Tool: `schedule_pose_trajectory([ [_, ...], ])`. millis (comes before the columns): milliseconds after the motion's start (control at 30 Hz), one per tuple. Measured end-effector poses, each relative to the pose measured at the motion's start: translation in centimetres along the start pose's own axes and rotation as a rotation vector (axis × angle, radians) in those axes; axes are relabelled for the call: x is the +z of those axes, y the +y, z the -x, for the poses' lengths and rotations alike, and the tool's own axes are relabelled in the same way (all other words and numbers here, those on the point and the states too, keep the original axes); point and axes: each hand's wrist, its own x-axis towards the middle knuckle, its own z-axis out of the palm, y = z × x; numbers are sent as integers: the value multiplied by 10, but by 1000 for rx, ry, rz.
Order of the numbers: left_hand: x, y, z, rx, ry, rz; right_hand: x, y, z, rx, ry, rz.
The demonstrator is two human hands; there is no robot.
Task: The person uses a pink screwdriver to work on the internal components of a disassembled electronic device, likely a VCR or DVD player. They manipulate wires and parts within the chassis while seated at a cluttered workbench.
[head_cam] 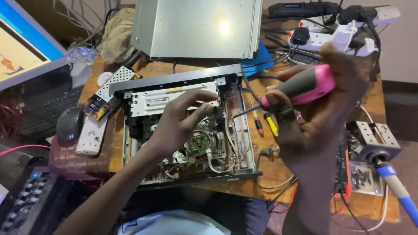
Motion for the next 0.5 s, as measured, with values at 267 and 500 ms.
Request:
schedule_pose_trajectory([
  [267,41,-22,29,256,17,-530,0,44,5,-69,-39,-10],
  [500,54,-24,41,253,88,-658,0,59,11,-90,-16,2],
])
